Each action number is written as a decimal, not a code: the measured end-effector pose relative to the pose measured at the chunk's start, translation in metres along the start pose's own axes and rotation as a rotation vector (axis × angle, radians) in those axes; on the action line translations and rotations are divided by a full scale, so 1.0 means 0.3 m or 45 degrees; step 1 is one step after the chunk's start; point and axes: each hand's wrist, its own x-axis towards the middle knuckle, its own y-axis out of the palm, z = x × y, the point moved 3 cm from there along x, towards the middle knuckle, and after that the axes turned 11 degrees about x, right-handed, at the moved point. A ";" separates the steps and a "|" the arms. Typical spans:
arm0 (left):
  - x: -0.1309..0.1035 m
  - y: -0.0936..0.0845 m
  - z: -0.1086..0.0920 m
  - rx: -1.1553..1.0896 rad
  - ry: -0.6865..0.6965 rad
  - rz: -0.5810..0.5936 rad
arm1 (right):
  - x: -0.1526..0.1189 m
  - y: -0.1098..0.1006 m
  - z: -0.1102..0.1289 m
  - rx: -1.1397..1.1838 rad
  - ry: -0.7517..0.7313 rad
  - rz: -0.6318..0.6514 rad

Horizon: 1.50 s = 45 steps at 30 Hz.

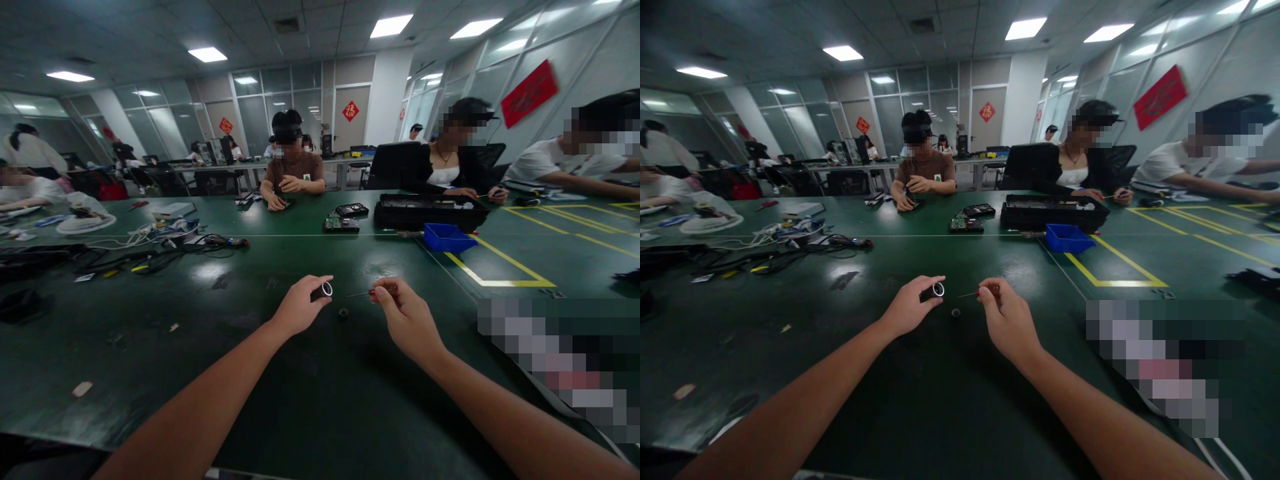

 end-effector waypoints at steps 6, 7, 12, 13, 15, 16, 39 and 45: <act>0.000 -0.019 -0.001 -0.101 -0.141 -0.080 | 0.001 -0.002 0.001 0.023 0.003 -0.034; -0.004 -0.018 -0.008 -0.097 -0.155 -0.046 | 0.001 -0.003 0.002 0.023 0.000 -0.039; -0.026 0.014 -0.057 0.252 -0.047 0.161 | 0.000 -0.003 -0.004 0.059 -0.005 -0.047; -0.029 0.026 -0.067 0.344 0.006 0.193 | 0.000 -0.002 -0.007 0.073 -0.009 -0.046; -0.031 0.052 -0.082 0.482 0.090 0.240 | 0.000 0.000 -0.012 0.091 -0.017 -0.042; -0.030 0.064 -0.087 0.526 0.115 0.255 | 0.001 0.001 -0.015 0.095 -0.016 -0.035; 0.026 -0.055 0.035 -0.064 -0.219 -0.067 | 0.003 0.000 -0.022 0.095 0.020 0.016; 0.042 -0.065 0.075 -0.391 -0.382 -0.160 | 0.005 0.003 -0.022 0.075 0.009 0.002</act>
